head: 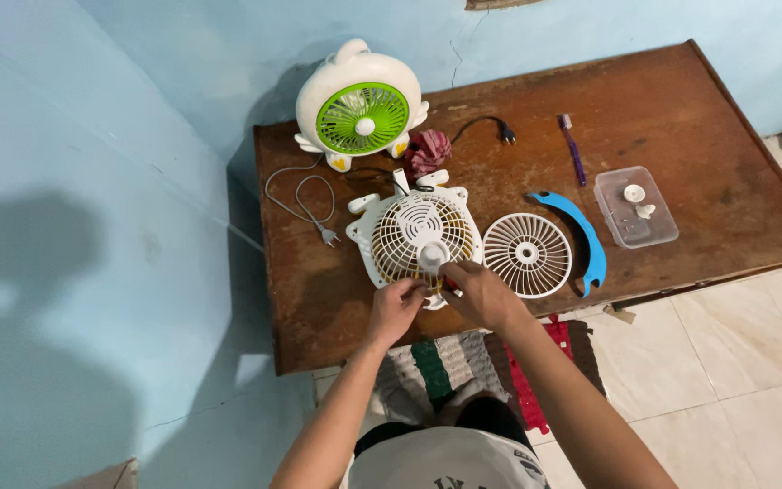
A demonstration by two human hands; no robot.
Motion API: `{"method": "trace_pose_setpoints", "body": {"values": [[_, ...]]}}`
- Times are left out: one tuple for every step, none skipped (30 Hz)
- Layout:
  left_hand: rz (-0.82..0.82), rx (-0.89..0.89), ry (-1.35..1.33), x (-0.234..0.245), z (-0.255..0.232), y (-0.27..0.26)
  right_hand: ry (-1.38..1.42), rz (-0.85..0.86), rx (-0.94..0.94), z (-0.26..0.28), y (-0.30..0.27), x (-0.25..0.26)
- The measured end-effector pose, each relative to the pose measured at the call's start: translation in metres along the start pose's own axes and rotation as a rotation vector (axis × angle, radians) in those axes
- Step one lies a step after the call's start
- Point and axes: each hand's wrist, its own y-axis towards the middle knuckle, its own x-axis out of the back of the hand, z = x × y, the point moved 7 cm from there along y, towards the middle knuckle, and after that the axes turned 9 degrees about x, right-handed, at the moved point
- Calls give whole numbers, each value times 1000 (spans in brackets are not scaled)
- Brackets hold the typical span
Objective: The person uses a screwdriver to tighten screws on the base of a disassembled white electric fan. They repeatedly insert the screwdriver, turn it, and remove it to secure the fan's base components on a wooden table.
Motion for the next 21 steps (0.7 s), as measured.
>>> {"method": "trace_pose_setpoints", "body": {"values": [[23, 2, 59, 2, -12, 3, -4, -26, 51, 2, 0, 2], [45, 5, 119, 4, -23, 8, -8, -52, 102, 5, 0, 3], [66, 13, 178, 4, -33, 9, -7, -73, 152, 8, -1, 4], [88, -7, 197, 3, -44, 8, -12, -86, 131, 6, -3, 5], [109, -36, 218, 2, -54, 9, -22, -106, 114, 4, -4, 6], [130, -66, 240, 0, -63, 10, -32, -126, 97, 2, -5, 7], [151, -62, 254, -2, -67, 11, -74, -153, 90, 0, -6, 7], [172, -57, 269, -3, -69, 11, -117, -180, 83, -2, -5, 6], [199, -54, 283, -6, -71, 12, -160, -208, 70, -4, -6, 6], [216, -92, 273, -7, -75, 13, -178, -209, 37, -8, -6, 3], [240, -131, 261, -8, -79, 15, -197, -213, -2, -12, -7, 1], [264, -170, 250, -9, -81, 16, -216, -216, -41, -15, -8, -2], [293, -196, 257, -10, -83, 15, -233, -205, -89, -16, -11, -6], [323, -221, 264, -10, -84, 14, -249, -193, -138, -15, -13, -10], [353, -258, 271, -11, -88, 19, -272, -190, -184, -17, -11, -10], [349, -281, 315, -12, -90, 22, -297, -212, -187, -13, -11, -8], [352, -305, 363, -13, -91, 21, -319, -239, -195, -3, -13, -9], [354, -330, 411, -14, -91, 22, -342, -265, -204, 5, -12, -9], [383, -325, 417, -15, -90, 25, -319, -268, -236, 10, -10, -9], [413, -319, 424, -16, -88, 29, -296, -272, -267, 16, -9, -7], [447, -309, 431, -16, -85, 30, -269, -274, -302, 24, -9, -6]]}}
